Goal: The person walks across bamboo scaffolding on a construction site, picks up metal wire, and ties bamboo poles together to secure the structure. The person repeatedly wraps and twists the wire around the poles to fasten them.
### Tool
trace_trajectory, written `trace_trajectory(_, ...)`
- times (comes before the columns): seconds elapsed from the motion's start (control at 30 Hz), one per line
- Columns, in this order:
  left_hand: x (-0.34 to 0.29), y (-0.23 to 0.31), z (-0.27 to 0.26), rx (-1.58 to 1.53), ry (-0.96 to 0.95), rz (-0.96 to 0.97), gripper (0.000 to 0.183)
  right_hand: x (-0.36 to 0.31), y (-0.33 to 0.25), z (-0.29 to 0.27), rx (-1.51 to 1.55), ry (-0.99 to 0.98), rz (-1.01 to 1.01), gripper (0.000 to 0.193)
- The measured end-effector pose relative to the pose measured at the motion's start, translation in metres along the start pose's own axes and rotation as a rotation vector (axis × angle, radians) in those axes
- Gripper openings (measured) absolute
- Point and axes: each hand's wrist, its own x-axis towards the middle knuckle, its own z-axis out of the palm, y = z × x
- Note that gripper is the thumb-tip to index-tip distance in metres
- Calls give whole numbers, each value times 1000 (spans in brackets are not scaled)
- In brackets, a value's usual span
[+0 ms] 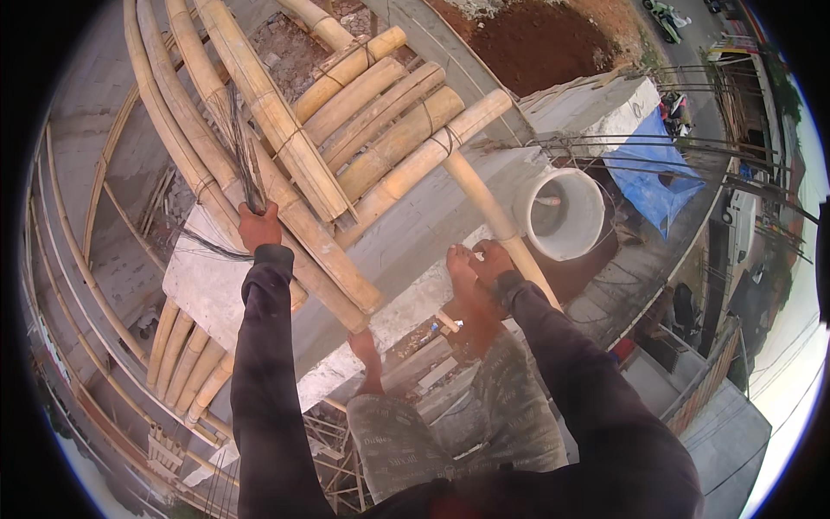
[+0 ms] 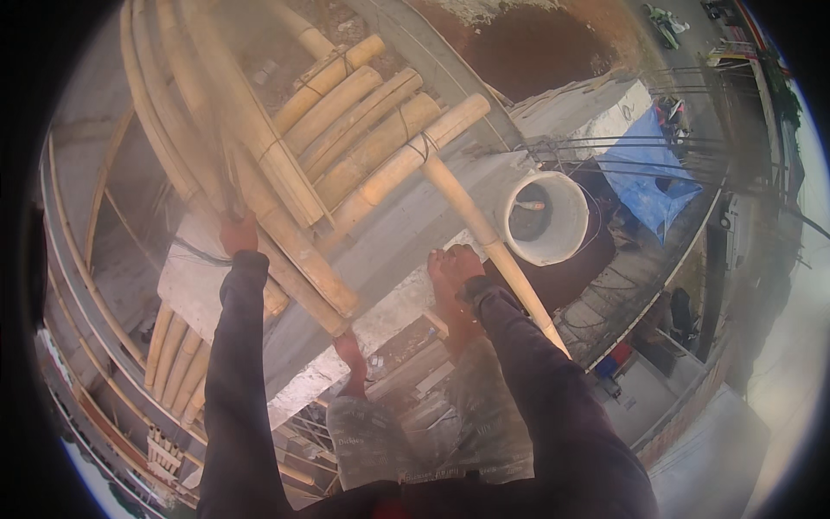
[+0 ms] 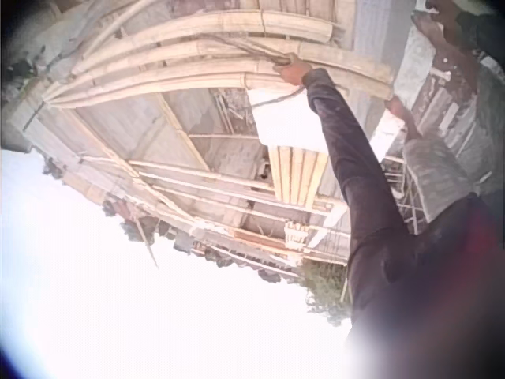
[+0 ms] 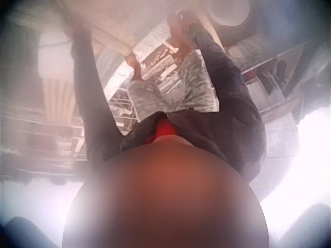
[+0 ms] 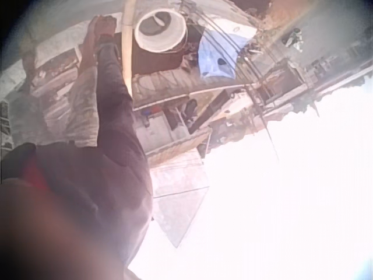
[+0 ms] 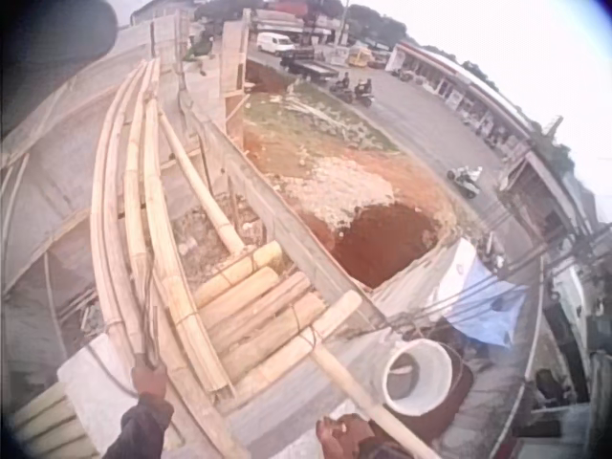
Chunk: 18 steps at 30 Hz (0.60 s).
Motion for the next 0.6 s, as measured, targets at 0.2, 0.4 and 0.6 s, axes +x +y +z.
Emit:
trace_trajectory(0.2,-22,-22,63,111,-81,30,37,156,26,-1,-149,188,-37,56)
trace_trajectory(0.4,-13,-30,72,130,-81,21,58,258,21,20,-75,70,-72,80)
trace_trajectory(0.6,-4,-40,71,177,-147,36,61,340,41,46,44,-114,-248,88)
